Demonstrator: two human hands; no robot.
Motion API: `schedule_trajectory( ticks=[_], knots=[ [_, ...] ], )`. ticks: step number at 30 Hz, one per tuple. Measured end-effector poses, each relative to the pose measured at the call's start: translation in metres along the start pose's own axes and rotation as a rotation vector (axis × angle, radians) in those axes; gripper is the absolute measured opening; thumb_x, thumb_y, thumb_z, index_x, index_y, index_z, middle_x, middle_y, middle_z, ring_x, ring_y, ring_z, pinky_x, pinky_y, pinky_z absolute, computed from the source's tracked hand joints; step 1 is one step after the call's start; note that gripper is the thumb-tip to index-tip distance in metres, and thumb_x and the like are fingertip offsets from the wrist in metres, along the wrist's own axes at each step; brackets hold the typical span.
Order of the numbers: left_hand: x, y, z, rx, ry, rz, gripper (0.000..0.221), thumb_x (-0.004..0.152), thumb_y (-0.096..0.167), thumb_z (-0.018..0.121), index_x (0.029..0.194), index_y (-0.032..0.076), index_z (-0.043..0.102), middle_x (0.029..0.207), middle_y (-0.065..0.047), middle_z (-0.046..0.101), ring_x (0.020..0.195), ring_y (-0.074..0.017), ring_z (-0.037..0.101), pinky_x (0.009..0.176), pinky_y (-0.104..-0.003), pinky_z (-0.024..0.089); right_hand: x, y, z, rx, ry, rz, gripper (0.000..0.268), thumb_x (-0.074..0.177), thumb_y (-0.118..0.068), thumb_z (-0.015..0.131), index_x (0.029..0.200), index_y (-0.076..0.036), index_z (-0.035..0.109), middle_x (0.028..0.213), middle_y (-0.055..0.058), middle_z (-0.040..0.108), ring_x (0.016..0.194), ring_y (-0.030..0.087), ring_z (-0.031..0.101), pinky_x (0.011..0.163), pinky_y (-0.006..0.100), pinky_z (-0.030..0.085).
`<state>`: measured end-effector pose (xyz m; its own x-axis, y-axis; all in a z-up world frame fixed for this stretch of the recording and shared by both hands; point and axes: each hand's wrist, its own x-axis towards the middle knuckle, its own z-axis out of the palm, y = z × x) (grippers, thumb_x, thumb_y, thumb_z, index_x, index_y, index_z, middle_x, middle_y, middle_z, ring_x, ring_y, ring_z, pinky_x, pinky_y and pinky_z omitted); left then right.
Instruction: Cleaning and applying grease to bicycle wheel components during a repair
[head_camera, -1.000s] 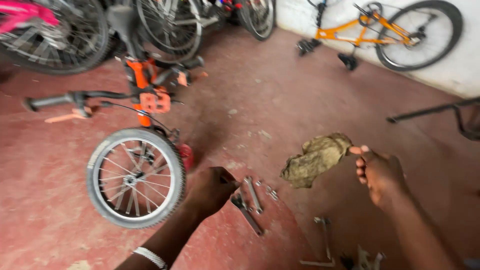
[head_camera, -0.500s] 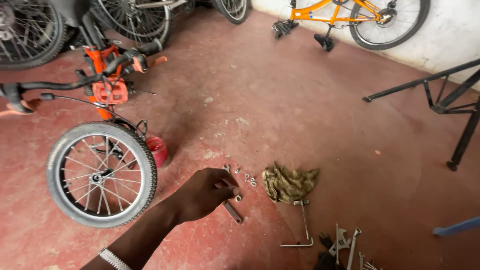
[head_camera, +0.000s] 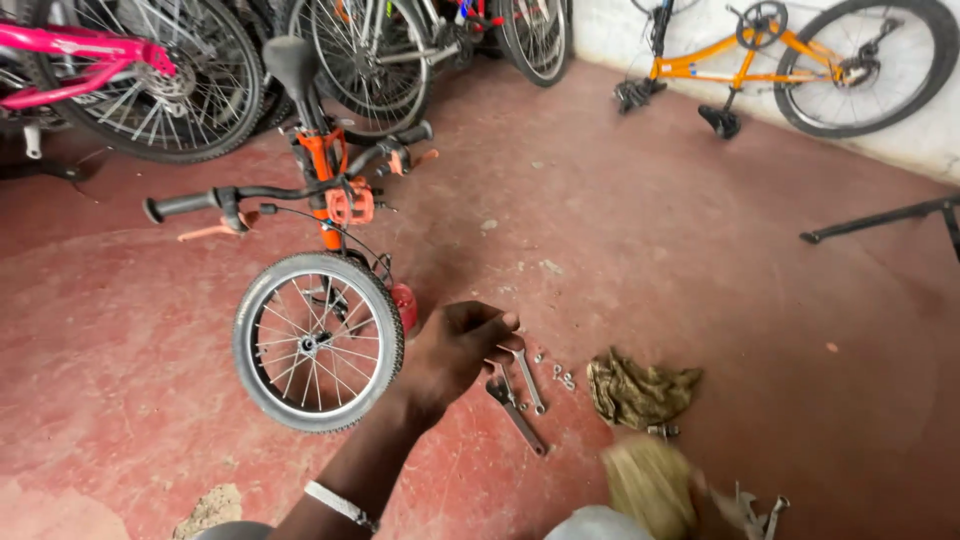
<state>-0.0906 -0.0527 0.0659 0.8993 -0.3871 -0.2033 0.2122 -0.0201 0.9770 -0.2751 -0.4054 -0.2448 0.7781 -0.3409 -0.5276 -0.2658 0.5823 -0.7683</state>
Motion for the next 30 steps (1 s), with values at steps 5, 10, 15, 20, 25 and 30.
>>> schedule_trajectory(
  ticks=[5,10,15,20,25,30],
  knots=[
    [-0.036,0.031,-0.006,-0.109,0.099,-0.013,0.048,0.091,0.034,0.066,0.113,-0.008,0.072,0.097,-0.015,0.073,0.083,-0.0198,0.065,0.075,-0.032,0.054,-0.105,-0.179,0.292,-0.589,-0.096,-0.201,0.06,0.101,-0.059,0.055,0.081,-0.002,0.06,0.056,0.0,0.037,0.041,0.011,0.03,0.035,0.029,0.023],
    [-0.035,0.036,-0.049,-0.545,0.169,0.137,0.038,0.09,0.013,0.072,0.12,-0.01,0.069,0.1,-0.017,0.073,0.081,-0.0213,0.066,0.071,-0.031,0.053,-0.134,-0.216,0.436,-1.006,-0.278,-0.353,0.055,0.093,-0.047,0.065,0.081,0.006,0.075,0.075,0.006,0.062,0.068,0.015,0.051,0.064,0.031,0.043],
    [-0.039,0.041,-0.128,0.049,0.472,0.111,0.023,0.087,0.012,0.077,0.105,-0.003,0.079,0.084,-0.01,0.078,0.069,-0.0159,0.066,0.065,-0.027,0.053,-0.106,-0.174,0.472,-1.021,-0.219,-0.666,0.061,0.094,-0.046,0.068,0.055,-0.001,0.058,0.052,0.003,0.05,0.05,0.014,0.045,0.051,0.032,0.043],
    [-0.038,0.052,-0.181,0.055,0.546,0.143,0.026,0.089,0.012,0.074,0.109,-0.003,0.08,0.093,-0.012,0.082,0.073,-0.0163,0.069,0.068,-0.029,0.057,-0.087,-0.143,0.489,-0.968,-0.257,-0.695,0.064,0.096,-0.045,0.067,0.05,-0.004,0.049,0.047,0.001,0.043,0.045,0.013,0.038,0.047,0.032,0.038],
    [-0.018,0.051,-0.179,-0.382,0.456,0.145,0.022,0.097,0.009,0.069,0.106,-0.009,0.077,0.089,-0.015,0.075,0.071,-0.018,0.062,0.064,-0.029,0.048,-0.11,-0.134,0.515,-0.874,-0.589,-0.244,0.043,0.078,-0.035,0.082,0.099,0.002,0.082,0.07,0.006,0.06,0.058,0.012,0.046,0.051,0.027,0.033],
    [-0.014,0.05,-0.155,-0.243,0.324,0.194,0.038,0.085,0.017,0.079,0.112,-0.008,0.072,0.085,-0.017,0.068,0.076,-0.0239,0.065,0.069,-0.033,0.052,-0.064,-0.113,0.502,-0.826,-0.526,-0.52,0.019,0.079,-0.013,0.074,0.091,-0.002,0.083,0.079,0.009,0.075,0.073,0.017,0.065,0.066,0.029,0.05]
  ],
)
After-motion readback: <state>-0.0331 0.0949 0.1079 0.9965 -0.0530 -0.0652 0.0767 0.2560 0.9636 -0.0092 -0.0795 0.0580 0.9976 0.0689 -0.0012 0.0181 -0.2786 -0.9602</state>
